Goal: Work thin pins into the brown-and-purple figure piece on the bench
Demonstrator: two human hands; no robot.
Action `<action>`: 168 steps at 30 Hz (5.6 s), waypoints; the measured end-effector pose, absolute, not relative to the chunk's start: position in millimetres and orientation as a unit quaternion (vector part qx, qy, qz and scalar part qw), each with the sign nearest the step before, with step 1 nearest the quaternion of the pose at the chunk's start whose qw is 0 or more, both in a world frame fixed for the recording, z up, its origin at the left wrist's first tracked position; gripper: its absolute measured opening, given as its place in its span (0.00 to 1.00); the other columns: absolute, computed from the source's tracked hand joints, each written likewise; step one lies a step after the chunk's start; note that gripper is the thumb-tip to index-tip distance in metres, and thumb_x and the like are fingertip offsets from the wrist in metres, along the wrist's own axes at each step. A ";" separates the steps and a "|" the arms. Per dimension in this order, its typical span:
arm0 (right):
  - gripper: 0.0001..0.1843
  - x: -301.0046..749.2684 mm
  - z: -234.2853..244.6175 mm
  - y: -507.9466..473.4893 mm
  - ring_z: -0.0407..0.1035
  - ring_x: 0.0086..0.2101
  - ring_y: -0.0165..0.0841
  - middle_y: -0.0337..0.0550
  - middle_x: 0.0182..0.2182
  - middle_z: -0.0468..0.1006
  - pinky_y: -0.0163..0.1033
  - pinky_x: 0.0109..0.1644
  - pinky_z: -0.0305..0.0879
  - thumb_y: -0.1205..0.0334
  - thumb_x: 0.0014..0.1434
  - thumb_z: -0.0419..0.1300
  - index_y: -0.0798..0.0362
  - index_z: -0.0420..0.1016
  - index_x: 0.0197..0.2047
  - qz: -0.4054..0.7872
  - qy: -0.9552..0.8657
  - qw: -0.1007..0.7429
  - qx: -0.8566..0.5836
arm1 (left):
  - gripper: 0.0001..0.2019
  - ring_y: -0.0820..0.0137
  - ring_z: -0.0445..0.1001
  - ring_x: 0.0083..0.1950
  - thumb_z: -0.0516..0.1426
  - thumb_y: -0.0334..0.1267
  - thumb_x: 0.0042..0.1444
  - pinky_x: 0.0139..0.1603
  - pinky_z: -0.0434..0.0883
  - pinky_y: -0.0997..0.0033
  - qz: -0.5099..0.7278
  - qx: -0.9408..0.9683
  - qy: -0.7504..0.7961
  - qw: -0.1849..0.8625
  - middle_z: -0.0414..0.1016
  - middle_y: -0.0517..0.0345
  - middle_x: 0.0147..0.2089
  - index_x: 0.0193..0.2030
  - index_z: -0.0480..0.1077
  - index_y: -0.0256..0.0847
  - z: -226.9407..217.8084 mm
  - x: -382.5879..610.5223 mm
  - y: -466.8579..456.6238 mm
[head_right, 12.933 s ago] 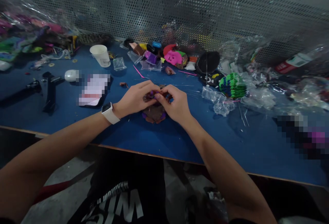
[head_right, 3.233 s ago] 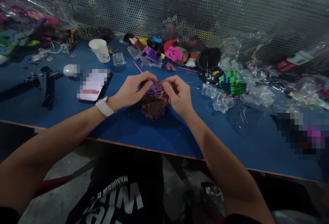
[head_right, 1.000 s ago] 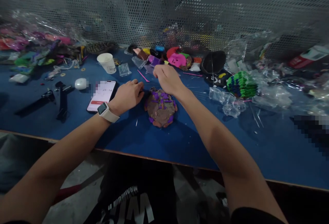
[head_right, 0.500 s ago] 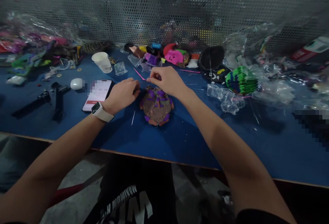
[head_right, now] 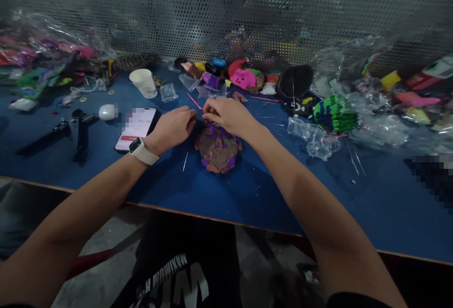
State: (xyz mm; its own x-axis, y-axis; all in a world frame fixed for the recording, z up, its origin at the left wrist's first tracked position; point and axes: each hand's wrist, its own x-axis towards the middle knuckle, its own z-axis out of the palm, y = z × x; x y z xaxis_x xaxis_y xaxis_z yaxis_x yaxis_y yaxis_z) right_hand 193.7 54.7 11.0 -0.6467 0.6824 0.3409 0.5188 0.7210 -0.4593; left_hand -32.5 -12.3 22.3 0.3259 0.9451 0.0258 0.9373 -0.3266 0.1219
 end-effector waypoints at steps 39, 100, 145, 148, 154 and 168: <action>0.12 195.2 15.4 54.5 0.79 0.50 0.50 0.51 0.47 0.88 0.56 0.59 0.71 0.61 0.72 0.63 0.48 0.91 0.47 0.135 -0.925 0.170 -0.311 | 0.17 0.52 0.79 0.58 0.50 0.30 0.77 0.56 0.76 0.55 0.069 0.811 0.579 0.041 0.78 0.41 0.59 0.61 0.78 0.40 15.8 -33.1 -12.6; 0.16 250.3 44.3 82.4 0.83 0.37 0.41 0.49 0.32 0.90 0.51 0.48 0.74 0.47 0.70 0.75 0.53 0.94 0.40 0.205 -0.900 0.059 -0.381 | 0.25 0.48 0.75 0.69 0.53 0.24 0.67 0.72 0.71 0.41 0.162 0.902 0.394 0.067 0.81 0.44 0.66 0.60 0.86 0.43 7.0 -35.4 5.7; 0.17 191.4 28.3 38.6 0.78 0.53 0.55 0.51 0.54 0.86 0.58 0.59 0.69 0.54 0.71 0.65 0.44 0.85 0.60 0.114 -0.910 0.196 -0.347 | 0.11 0.59 0.81 0.51 0.58 0.44 0.78 0.52 0.77 0.60 0.308 0.803 0.480 0.174 0.86 0.47 0.48 0.50 0.78 0.41 12.3 -40.5 6.7; 0.17 189.2 23.5 35.2 0.79 0.51 0.52 0.50 0.54 0.86 0.56 0.58 0.72 0.50 0.72 0.66 0.43 0.84 0.60 0.116 -0.897 0.248 -0.346 | 0.19 0.62 0.80 0.45 0.58 0.55 0.79 0.44 0.75 0.63 0.367 0.779 0.457 0.224 0.84 0.49 0.41 0.45 0.77 0.43 9.7 -38.5 9.2; 0.14 190.1 4.1 44.3 0.80 0.45 0.47 0.47 0.47 0.86 0.54 0.53 0.76 0.48 0.76 0.64 0.45 0.84 0.56 0.077 -0.888 0.364 -0.270 | 0.30 0.67 0.72 0.34 0.61 0.69 0.72 0.34 0.65 0.66 0.441 0.754 0.377 0.307 0.72 0.57 0.28 0.33 0.73 0.43 5.3 -31.4 10.4; 0.17 192.2 2.2 51.6 0.80 0.52 0.50 0.50 0.54 0.86 0.57 0.59 0.76 0.49 0.82 0.55 0.44 0.83 0.60 0.054 -0.863 0.373 -0.337 | 0.21 0.45 0.75 0.64 0.57 0.55 0.77 0.72 0.70 0.42 0.320 0.800 0.495 0.113 0.78 0.38 0.58 0.57 0.79 0.40 -13.4 -31.3 8.7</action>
